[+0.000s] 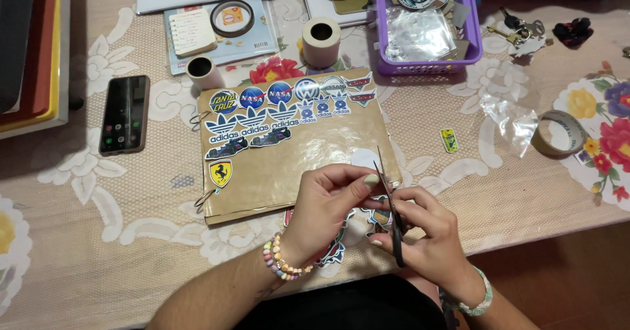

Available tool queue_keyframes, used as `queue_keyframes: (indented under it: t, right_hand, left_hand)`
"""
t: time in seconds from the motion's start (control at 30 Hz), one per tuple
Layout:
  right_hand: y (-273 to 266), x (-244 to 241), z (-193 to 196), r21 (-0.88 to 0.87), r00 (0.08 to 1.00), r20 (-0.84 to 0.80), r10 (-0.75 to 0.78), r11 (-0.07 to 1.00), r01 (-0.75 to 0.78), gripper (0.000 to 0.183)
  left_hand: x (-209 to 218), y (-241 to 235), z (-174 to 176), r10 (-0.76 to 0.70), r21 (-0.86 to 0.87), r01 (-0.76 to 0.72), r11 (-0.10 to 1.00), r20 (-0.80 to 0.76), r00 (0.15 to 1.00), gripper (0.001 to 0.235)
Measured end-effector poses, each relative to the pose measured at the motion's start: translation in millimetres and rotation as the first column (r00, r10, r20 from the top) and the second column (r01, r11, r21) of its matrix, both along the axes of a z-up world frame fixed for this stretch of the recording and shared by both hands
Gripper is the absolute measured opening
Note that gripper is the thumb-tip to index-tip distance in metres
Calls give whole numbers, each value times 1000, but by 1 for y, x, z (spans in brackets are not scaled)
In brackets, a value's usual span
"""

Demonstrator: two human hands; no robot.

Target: Decorating a brown folder by cutting double-sided tape with scissors and applying various stickers to the cover.

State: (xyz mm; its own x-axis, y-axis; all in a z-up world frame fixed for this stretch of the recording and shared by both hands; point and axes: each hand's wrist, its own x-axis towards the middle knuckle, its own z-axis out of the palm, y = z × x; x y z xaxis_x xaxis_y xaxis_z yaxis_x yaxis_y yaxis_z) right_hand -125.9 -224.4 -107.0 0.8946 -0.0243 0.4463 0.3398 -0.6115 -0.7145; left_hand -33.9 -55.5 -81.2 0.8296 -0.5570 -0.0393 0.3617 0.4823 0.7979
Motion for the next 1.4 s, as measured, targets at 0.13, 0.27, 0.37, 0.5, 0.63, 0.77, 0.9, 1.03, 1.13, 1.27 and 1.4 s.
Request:
queue_keyframes:
  t: [0.13, 0.27, 0.37, 0.5, 0.63, 0.77, 0.9, 1.03, 1.13, 1.27, 1.4]
  right_hand:
    - [1, 2, 1, -29, 1000, -10, -27, 999, 27, 50]
    - [4, 2, 2, -16, 1000, 0, -29, 999, 29, 45]
    - [4, 4, 0, -21, 999, 20, -44, 999, 45, 42]
    - [1, 2, -7, 57, 1000, -3, -23, 998, 24, 37]
    - [-4, 0, 2, 291, 976, -184, 121, 955, -63, 31]
    - [-1, -11, 1, 779, 727, -255, 638, 581, -237, 56]
    - [7, -16, -3, 966, 514, -112, 851, 215, -146, 61]
    - [8, -19, -6, 983, 482, -117, 868, 171, -69, 62]
    - [6, -21, -11, 988, 479, -92, 873, 141, -68, 64]
    - [-23, -13, 4, 818, 703, -306, 642, 555, -151, 63]
    - [-75, 13, 15, -44, 929, -263, -260, 965, 257, 62]
  left_hand:
    - [0, 1, 12, 26, 32, -27, 999, 6, 1000, 17]
    - [3, 2, 13, 18, 75, -19, 997, 5, 1000, 18]
    - [5, 3, 16, 9, 94, -11, 996, 19, 1000, 18]
    - [4, 5, 12, -34, 26, 34, 999, 13, 999, 19]
    - [7, 13, 14, -55, 38, 56, 998, -30, 998, 32]
    - [4, 26, 12, -134, -102, 130, 986, -35, 990, 60]
    - [1, 38, 5, -160, -140, 155, 978, -24, 987, 60]
    - [2, 39, 1, -169, -130, 162, 978, -46, 985, 63]
    - [1, 40, -2, -145, -95, 142, 985, -29, 989, 65]
    - [4, 46, -4, 11, -9, -12, 1000, -98, 995, 57]
    - [10, 74, -13, 233, 19, -233, 972, -148, 961, 49]
